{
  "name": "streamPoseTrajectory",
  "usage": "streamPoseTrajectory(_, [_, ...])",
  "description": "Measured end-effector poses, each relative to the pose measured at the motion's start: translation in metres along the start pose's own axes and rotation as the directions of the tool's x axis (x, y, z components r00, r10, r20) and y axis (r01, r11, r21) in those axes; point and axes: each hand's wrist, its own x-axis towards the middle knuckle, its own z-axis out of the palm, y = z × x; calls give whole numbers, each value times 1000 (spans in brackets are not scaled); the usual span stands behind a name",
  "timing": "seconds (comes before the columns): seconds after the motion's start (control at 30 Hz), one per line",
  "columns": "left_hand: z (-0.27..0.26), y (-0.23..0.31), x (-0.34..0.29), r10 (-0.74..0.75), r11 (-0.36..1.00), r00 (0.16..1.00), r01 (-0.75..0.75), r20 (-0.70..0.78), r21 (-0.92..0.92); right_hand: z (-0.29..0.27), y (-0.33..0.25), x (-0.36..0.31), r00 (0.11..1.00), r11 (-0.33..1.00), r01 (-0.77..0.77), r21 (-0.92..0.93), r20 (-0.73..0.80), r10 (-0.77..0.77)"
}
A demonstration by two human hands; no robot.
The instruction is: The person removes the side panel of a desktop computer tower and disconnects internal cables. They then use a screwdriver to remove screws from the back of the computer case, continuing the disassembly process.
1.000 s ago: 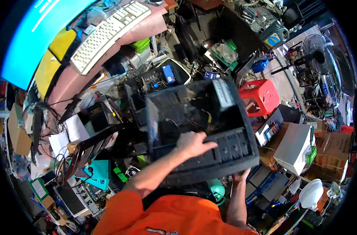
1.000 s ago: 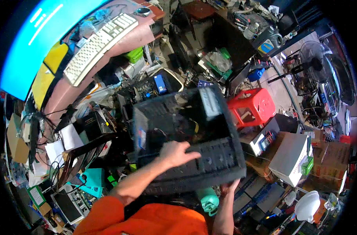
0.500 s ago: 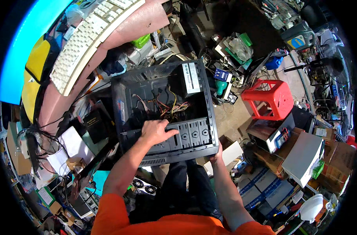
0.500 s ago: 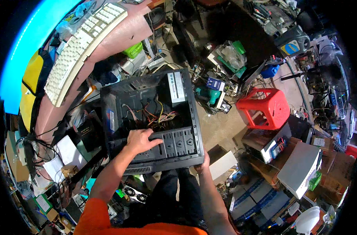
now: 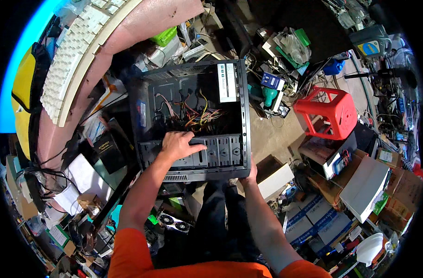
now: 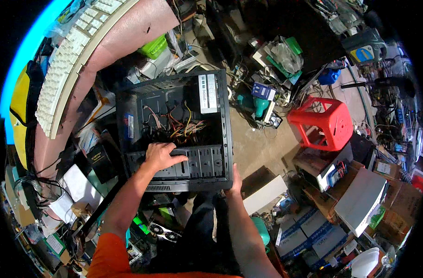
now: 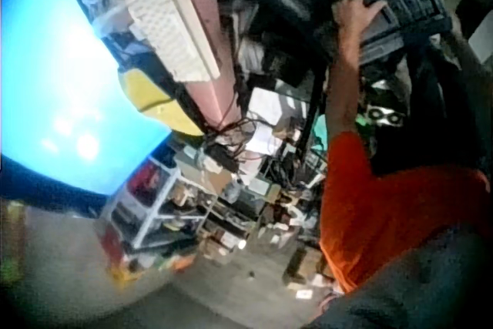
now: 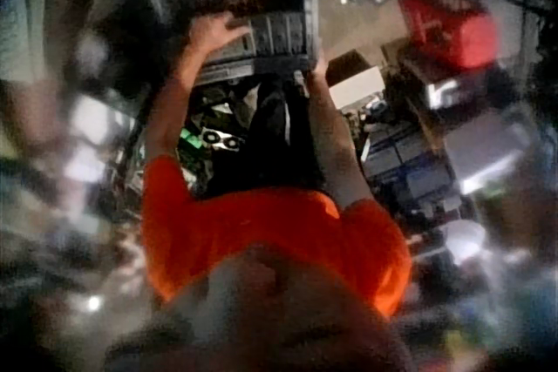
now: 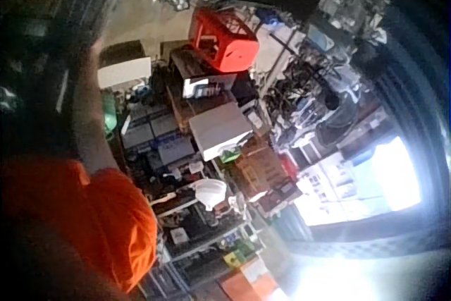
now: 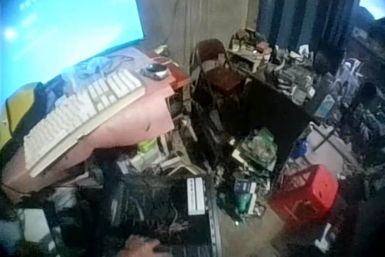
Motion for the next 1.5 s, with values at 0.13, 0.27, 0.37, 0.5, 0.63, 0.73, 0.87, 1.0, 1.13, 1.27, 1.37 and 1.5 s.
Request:
streamPoseTrajectory(0.13, [14, -2, -7, 3, 999, 1000, -4, -24, -45, -15, -2, 6, 998, 995, -1, -104, 61, 7])
streamPoseTrajectory(0.27, [4, 6, -3, -39, 998, 997, 43, 66, -51, -33, -9, 4, 1000, 982, -14, -188, -3, 14])
streamPoseTrajectory(0.37, [-4, 7, -1, -154, 970, 978, 176, 138, -166, -49, -19, -14, 993, 889, -15, -458, -110, -39])
streamPoseTrajectory(0.5, [-2, -24, 11, -490, 801, 871, 458, 15, -385, -100, -25, -40, 985, 570, 84, -817, -19, -172])
streamPoseTrajectory(0.63, [14, -61, 25, -506, 812, 854, 518, 118, -268, -125, -7, -74, 980, 186, 132, -974, 100, -172])
streamPoseTrajectory(0.73, [14, -45, 45, -510, 843, 795, 538, 328, 7, -147, 6, -74, 976, -278, 211, -937, 216, 13])
streamPoseTrajectory(0.87, [31, -28, 60, -579, 812, 734, 478, 355, 336, -129, -6, -81, 988, -559, 141, -817, 81, 131])
streamPoseTrajectory(1.0, [42, -39, 68, -579, 814, 752, 510, 316, 278, -134, -32, -67, 989, -522, 144, -841, 117, 85])
streamPoseTrajectory(1.13, [43, -55, 61, -605, 793, 794, 595, -61, -133, -142, -44, -50, 986, -486, 166, -858, 129, 109])
streamPoseTrajectory(1.27, [28, -47, 66, -615, 788, 735, 583, -285, -198, -132, -48, -44, 989, -548, 138, -825, 91, 112])
streamPoseTrajectory(1.37, [28, -54, 63, -660, 751, 712, 622, -240, -220, -135, -45, -44, 986, -559, 165, -812, 147, 77])
streamPoseTrajectory(1.5, [38, -69, 48, -702, 711, 707, 687, -86, -153, -128, -45, -48, 982, -537, 186, -823, 146, 118])
